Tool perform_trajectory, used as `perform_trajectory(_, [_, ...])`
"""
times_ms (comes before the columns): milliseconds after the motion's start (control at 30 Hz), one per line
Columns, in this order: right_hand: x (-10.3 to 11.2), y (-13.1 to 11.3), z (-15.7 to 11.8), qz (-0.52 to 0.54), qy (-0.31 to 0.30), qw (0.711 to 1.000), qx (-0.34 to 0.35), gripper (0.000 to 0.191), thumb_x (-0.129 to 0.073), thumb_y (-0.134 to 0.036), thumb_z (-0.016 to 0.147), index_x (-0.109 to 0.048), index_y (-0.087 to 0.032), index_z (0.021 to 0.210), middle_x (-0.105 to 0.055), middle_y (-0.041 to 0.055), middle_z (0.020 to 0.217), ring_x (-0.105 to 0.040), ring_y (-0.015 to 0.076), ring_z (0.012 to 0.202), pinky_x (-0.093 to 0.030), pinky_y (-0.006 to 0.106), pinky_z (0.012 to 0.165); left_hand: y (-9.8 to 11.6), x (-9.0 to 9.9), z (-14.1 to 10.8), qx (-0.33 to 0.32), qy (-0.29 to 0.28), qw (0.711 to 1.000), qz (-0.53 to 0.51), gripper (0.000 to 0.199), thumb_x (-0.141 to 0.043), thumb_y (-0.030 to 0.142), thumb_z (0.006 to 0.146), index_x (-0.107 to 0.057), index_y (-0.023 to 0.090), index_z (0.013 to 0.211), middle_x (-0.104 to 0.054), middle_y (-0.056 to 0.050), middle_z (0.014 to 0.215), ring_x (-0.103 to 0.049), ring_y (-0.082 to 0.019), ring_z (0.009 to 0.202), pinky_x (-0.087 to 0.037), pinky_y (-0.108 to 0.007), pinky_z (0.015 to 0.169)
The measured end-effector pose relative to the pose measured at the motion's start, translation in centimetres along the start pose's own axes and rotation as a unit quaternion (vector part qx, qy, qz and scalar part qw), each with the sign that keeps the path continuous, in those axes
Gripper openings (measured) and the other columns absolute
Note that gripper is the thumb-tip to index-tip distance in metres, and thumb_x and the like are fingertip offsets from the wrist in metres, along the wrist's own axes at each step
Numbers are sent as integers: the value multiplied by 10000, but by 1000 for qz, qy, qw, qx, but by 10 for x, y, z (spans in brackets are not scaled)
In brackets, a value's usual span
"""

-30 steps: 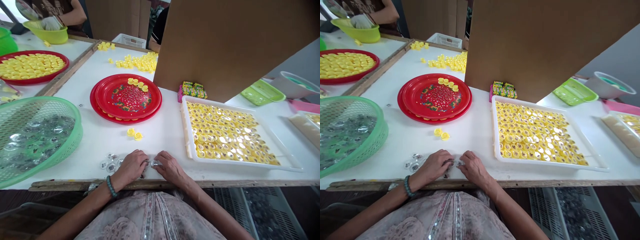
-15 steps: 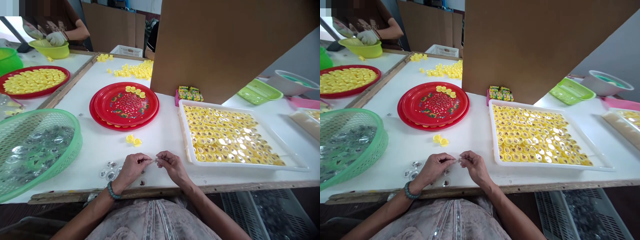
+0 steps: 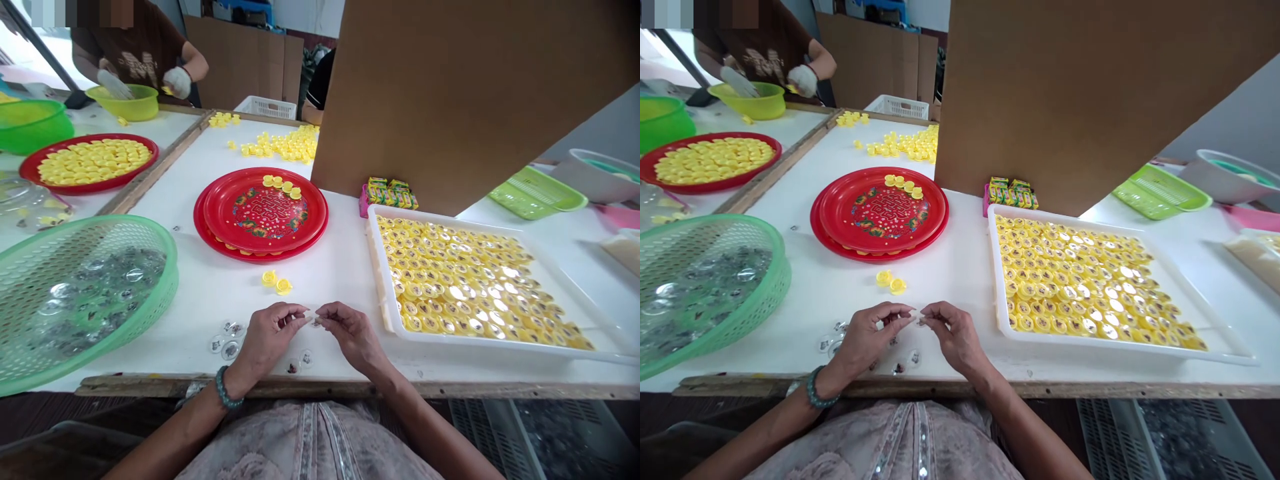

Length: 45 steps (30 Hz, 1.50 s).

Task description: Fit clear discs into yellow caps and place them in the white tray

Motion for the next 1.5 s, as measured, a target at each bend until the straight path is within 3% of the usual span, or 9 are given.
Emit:
perform_trajectory(200, [-7, -14, 6, 4, -12, 1000, 11, 118, -562, -276, 836, -645, -191, 832, -642, 13, 740, -553, 136, 693, -430, 238, 653, 7, 3, 3, -1, -10, 999, -32, 180, -555, 311, 815, -705, 211, 807, -700, -14, 782, -608, -155, 730, -450, -244, 700])
perform_trajectory(467, [-18, -5, 19, 74, 13, 997, -25, 124, -606, -287, 778, -647, -194, 849, -626, 6, 722, -521, 136, 654, -440, 253, 619, -25, 2, 1, 130, -22, 980, -148, 230, -643, 389, 727, -684, 170, 783, -652, -9, 656, -551, -134, 595, -426, -225, 557])
perform_trajectory(667, [-22, -7, 22, 95, 3, 995, -34, 126, -598, -263, 779, -659, -197, 868, -634, 4, 739, -527, 134, 669, -444, 262, 647, -28, 1, 5, 131, -28, 976, -170, 215, -646, 369, 731, -681, 166, 794, -638, -10, 682, -534, -129, 627, -426, -229, 592])
perform_trajectory(900, [-26, 6, 19, 247, 102, 962, -51, 162, -669, -301, 756, -643, -190, 871, -610, 3, 722, -527, 119, 637, -461, 269, 645, -19, -10, 6, 162, -1, 954, -252, 205, -668, 355, 717, -664, 160, 777, -627, 1, 686, -499, -112, 625, -401, -223, 595])
perform_trajectory(1033, [-32, 9, 17, 306, 113, 944, -46, 175, -660, -290, 778, -605, -193, 912, -618, 4, 726, -556, 120, 644, -481, 272, 653, -14, -11, 7, 164, 34, 948, -272, 202, -671, 350, 713, -667, 153, 755, -634, -7, 683, -504, -119, 648, -396, -227, 611])
perform_trajectory(1100, [-28, 6, 16, 256, 98, 961, -34, 170, -646, -297, 792, -592, -195, 916, -620, 13, 757, -570, 131, 677, -492, 282, 668, -14, -8, 9, 165, 37, 946, -275, 201, -671, 348, 714, -661, 150, 742, -621, -4, 666, -499, -115, 638, -390, -225, 603])
perform_trajectory(1200, [-13, -8, 13, 58, 65, 995, 44, 224, -640, -287, 797, -602, -209, 1004, -622, 43, 886, -578, 158, 784, -495, 310, 737, -15, -2, 11, 168, -10, 947, -273, 193, -683, 332, 706, -649, 145, 738, -599, 5, 642, -484, -104, 604, -377, -223, 581])
perform_trajectory(1300, [-6, -22, 11, -89, 5, 988, 128, 363, -627, -245, 807, -571, -239, 1166, -616, 61, 990, -582, 167, 850, -493, 311, 771, -15, 0, 11, 170, -85, 944, -271, 176, -697, 298, 694, -645, 141, 757, -602, 2, 660, -479, -100, 602, -367, -220, 572])
perform_trajectory(1500, [-7, -25, 13, -90, 4, 989, 119, 122, -636, -244, 802, -669, -202, 911, -628, 35, 818, -589, 139, 722, -482, 255, 668, -17, -1, 7, 164, -96, 937, -293, 159, -684, 254, 709, -655, 152, 827, -615, -1, 723, -499, -104, 672, -371, -209, 610])
Point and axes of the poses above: each hand's wrist, its own z-axis towards the middle knuckle, its own x-axis out of the back of the hand, y = z × x, the point moved 5 cm from there along z, towards the middle knuckle
